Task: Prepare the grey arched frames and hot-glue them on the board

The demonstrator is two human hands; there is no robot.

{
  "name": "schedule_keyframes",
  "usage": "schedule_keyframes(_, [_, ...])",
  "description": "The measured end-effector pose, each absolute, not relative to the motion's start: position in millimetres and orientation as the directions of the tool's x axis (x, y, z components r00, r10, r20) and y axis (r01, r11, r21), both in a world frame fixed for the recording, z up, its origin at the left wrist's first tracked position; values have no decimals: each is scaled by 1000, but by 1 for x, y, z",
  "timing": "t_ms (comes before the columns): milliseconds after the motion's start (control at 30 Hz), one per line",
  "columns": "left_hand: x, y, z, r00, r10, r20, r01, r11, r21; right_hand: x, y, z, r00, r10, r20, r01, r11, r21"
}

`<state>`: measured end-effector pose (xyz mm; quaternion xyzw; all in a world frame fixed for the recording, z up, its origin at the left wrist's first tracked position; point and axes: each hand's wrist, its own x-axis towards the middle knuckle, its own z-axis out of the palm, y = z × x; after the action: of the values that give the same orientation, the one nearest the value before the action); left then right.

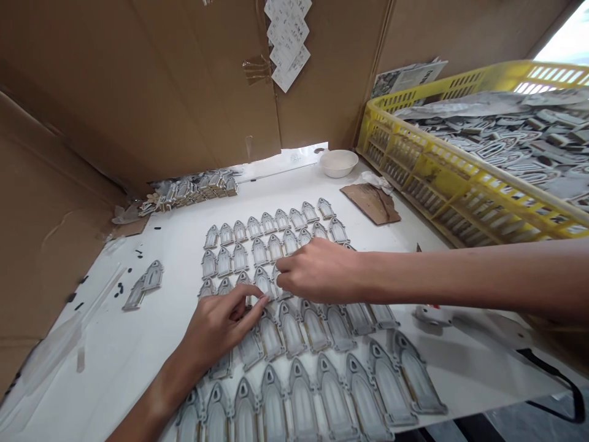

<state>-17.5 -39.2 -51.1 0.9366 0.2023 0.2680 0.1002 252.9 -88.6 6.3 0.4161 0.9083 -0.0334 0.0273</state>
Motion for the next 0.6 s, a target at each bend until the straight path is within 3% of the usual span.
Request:
schedule_keyframes(433, [-18,-39,-53,785,416,460,326,-908,265,253,-89,6,-665,739,-103,745,666,-33])
schedule_keyframes(600, [-18,-41,-51,784,402,473,319,-915,249,251,-91,9,-668,744,-31,744,664,-80])
